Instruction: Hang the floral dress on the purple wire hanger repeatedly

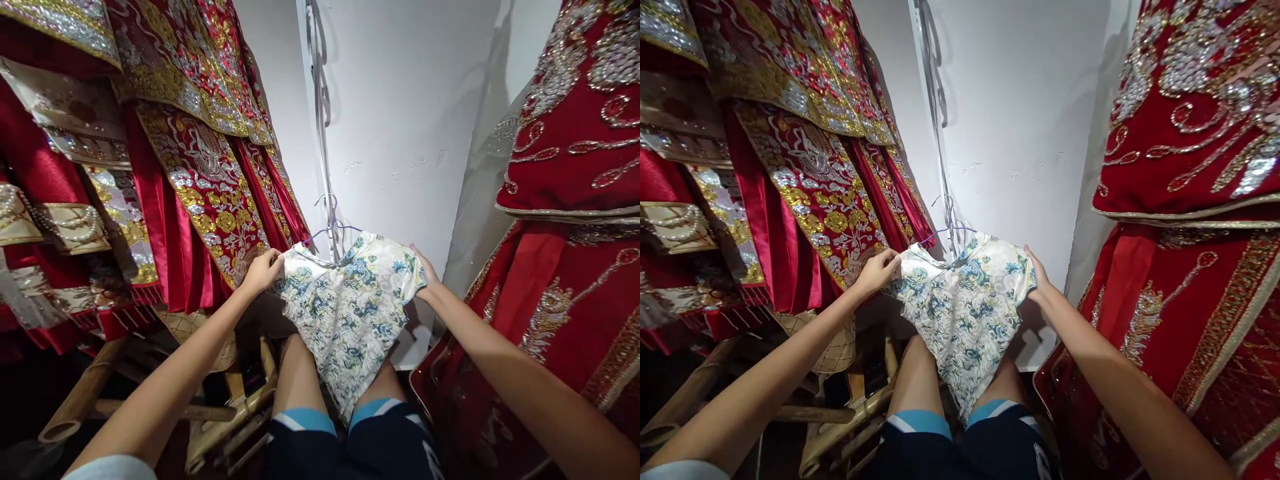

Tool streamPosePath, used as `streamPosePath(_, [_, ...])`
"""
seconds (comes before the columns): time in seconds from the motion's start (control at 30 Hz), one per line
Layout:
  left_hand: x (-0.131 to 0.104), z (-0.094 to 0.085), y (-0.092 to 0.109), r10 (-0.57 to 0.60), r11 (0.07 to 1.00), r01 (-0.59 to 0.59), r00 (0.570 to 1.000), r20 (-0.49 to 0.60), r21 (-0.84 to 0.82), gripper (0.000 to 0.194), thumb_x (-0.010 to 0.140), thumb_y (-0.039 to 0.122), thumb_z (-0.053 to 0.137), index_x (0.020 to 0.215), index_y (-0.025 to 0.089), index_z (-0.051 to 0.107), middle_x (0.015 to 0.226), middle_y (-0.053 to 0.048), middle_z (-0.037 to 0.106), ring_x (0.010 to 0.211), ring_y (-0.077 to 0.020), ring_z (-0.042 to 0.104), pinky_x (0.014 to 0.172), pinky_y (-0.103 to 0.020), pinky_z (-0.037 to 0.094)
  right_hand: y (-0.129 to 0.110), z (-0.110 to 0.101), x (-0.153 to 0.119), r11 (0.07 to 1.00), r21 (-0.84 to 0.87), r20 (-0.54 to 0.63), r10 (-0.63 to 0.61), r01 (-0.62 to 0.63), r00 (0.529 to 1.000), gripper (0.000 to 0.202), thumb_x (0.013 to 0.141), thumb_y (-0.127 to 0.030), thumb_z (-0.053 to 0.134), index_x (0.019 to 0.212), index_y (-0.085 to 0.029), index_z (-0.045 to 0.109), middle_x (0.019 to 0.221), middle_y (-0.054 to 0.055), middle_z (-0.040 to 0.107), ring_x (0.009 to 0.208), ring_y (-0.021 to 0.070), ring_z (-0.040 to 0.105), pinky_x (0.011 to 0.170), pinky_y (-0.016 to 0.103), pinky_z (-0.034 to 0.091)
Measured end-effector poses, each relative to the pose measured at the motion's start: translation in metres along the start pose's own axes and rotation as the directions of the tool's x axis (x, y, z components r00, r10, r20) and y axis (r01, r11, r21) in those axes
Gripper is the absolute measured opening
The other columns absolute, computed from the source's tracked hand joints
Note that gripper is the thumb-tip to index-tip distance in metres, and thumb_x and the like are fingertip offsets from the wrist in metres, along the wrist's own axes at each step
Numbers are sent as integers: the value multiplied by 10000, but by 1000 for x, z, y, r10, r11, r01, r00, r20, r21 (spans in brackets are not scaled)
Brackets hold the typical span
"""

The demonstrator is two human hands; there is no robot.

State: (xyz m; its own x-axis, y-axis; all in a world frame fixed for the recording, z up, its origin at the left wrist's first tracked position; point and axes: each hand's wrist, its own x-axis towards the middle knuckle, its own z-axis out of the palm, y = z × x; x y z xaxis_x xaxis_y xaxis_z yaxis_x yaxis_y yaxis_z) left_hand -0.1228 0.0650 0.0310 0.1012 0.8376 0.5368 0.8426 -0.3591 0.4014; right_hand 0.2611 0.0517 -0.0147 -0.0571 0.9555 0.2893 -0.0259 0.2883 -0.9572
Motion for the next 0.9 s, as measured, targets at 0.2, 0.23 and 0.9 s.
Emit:
streamPosePath(0.2, [14, 4, 32, 181, 983, -180, 982, 54, -23, 430, 926, 386, 444, 1239, 167, 641, 1220, -112, 689, 1079, -277, 624, 948, -369, 461, 0, -13, -2, 979, 173, 107, 89, -107, 990, 498, 888, -631, 532, 1168, -234, 646, 1031, 87, 761, 969, 301, 718, 860, 444, 584])
streamPosePath(0.23, [20, 4, 41, 198, 980, -195, 978, 61, -50, 445, 935, 380, 438, 1275, 169, 634, 1225, -111, 689, 1069, -271, 629, 948, -369, 466, -1, -13, -3, 978, 173, 117, 94, -113, 989, 473, 900, -613, 539, 1180, -245, 636, 1044, 78, 759, 971, 286, 719, 866, 425, 588])
streamPosePath(0.9, [26, 7, 74, 493, 870, -482, 859, -139, 109, 657, 795, 240, 523, 1439, 181, 402, 1405, -125, 540, 1300, -298, 483, 1170, -515, 258, -47, 56, -96, 907, 116, -127, -390, 404, 912, 699, 928, -578, 484, 1542, -267, 365, 1302, 74, 665, 1281, 292, 562, 1072, 443, 455])
